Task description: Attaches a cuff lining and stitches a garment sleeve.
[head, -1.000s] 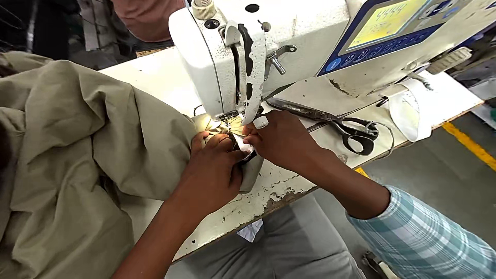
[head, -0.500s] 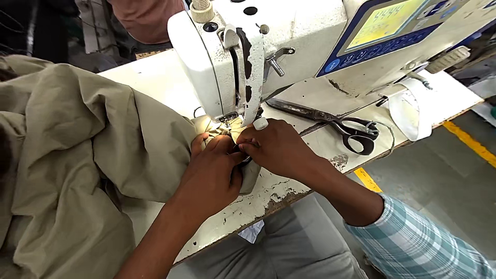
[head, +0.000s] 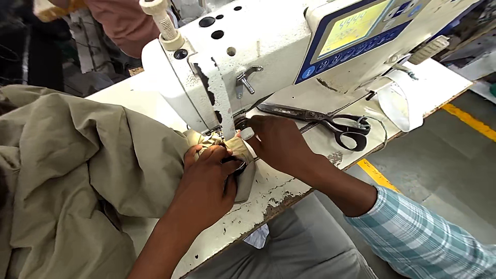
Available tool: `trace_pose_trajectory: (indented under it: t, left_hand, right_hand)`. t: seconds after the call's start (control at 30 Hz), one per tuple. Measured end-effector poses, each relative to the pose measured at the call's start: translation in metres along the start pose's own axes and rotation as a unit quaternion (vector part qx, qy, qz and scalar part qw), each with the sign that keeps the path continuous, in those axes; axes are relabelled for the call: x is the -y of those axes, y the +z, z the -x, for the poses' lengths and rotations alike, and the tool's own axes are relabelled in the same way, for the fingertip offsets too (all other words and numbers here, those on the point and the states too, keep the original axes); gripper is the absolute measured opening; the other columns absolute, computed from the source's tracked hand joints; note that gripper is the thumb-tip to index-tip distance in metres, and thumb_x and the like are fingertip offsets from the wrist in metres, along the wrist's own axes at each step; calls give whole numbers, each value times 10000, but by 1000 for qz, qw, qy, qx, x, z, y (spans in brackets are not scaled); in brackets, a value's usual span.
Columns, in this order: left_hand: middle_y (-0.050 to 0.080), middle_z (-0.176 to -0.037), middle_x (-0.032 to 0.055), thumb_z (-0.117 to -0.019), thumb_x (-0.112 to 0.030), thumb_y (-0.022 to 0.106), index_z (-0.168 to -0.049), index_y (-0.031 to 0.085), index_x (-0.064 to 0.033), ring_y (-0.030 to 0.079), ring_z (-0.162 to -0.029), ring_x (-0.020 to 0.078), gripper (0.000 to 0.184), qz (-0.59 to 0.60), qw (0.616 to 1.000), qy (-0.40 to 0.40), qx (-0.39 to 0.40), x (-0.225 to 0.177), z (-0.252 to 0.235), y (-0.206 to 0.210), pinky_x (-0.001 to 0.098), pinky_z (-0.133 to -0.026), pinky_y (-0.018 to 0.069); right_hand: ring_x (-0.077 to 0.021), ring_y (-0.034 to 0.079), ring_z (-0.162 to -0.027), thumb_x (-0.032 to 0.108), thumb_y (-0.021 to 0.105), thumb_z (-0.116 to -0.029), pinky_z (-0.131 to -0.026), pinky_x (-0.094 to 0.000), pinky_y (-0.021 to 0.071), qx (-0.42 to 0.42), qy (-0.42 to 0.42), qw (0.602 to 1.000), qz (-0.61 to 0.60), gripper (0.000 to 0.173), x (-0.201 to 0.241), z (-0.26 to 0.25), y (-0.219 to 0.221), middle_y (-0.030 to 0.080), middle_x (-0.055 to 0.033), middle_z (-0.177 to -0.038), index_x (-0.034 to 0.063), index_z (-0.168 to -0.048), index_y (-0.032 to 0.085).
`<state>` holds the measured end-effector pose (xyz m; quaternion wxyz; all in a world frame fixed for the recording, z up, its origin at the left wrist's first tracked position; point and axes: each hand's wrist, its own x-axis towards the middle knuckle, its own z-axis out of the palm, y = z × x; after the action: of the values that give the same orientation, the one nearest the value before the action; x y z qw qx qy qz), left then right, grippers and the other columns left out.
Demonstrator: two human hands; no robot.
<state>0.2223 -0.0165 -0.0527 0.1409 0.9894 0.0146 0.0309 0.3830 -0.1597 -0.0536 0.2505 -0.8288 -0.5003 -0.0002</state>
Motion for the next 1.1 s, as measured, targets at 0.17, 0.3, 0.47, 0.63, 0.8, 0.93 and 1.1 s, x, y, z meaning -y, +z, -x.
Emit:
trace_pose_trajectory:
  t: [0.17, 0.3, 0.47, 0.63, 0.8, 0.93, 1.1]
  left_hand:
    - [696, -1215, -36, -890, -341, 501, -1083, 792, -287, 579, -1267, 186, 353, -18, 999, 28, 22, 3, -4, -5, 632, -1078, 310]
    - [703, -1192, -45, -885, -376, 505, -1048, 793, -290, 559, -1301, 233, 342, -48, 997, 52, 37, 5, -8, -11, 662, -1068, 312]
    - [696, -1218, -34, -890, -399, 499, -1067, 798, -277, 552, -1324, 264, 369, -13, 997, 47, 54, 8, -8, -12, 716, -1090, 297]
    - [669, -1291, -39, -917, -405, 500, -1116, 783, -280, 494, -1395, 231, 368, 36, 999, 12, 37, 13, 1, -6, 689, -1104, 299]
    - [658, -1307, -22, -923, -406, 500, -1138, 778, -281, 497, -1390, 241, 373, 47, 998, 13, 31, 16, 2, -4, 704, -1103, 283]
    - [661, -1295, -22, -923, -404, 484, -1136, 777, -275, 505, -1377, 241, 384, 36, 999, 18, 24, 16, 3, -2, 693, -1097, 290]
    - [652, -1303, -30, -926, -406, 477, -1152, 773, -280, 498, -1381, 243, 392, 31, 999, 26, 30, 16, 3, -2, 697, -1099, 283]
  right_hand:
    - [-257, 687, -776, 356, 656, -978, -606, -410, 535, -48, -79, 996, -4, 278, -14, 1, 25, 700, -59, -815, 101, -1063, 726]
    - [-271, 680, -777, 389, 623, -1004, -591, -406, 518, -11, -85, 996, 25, 289, -19, -1, 24, 697, -56, -798, 128, -1060, 735]
    - [-270, 634, -833, 202, 626, -1011, -556, -361, 479, 3, -129, 991, 36, 173, -15, 3, 24, 653, -68, -934, 180, -1114, 764]
    - [-285, 637, -857, 40, 639, -944, -562, -369, 478, 21, -126, 989, 75, 154, -5, 4, 21, 676, -89, -1024, 113, -1020, 751]
    - [-287, 636, -840, 31, 632, -945, -568, -365, 481, 11, -147, 987, 62, 145, -10, 6, 24, 673, -107, -1036, 90, -1031, 731]
    - [-302, 627, -874, 1, 632, -932, -575, -365, 477, 13, -162, 986, 42, 317, -15, 7, 26, 660, -127, -1052, 155, -1177, 762]
    - [-272, 620, -782, 150, 652, -974, -526, -362, 445, 0, -143, 989, 26, 100, -18, 1, 24, 631, -92, -908, 137, -985, 750]
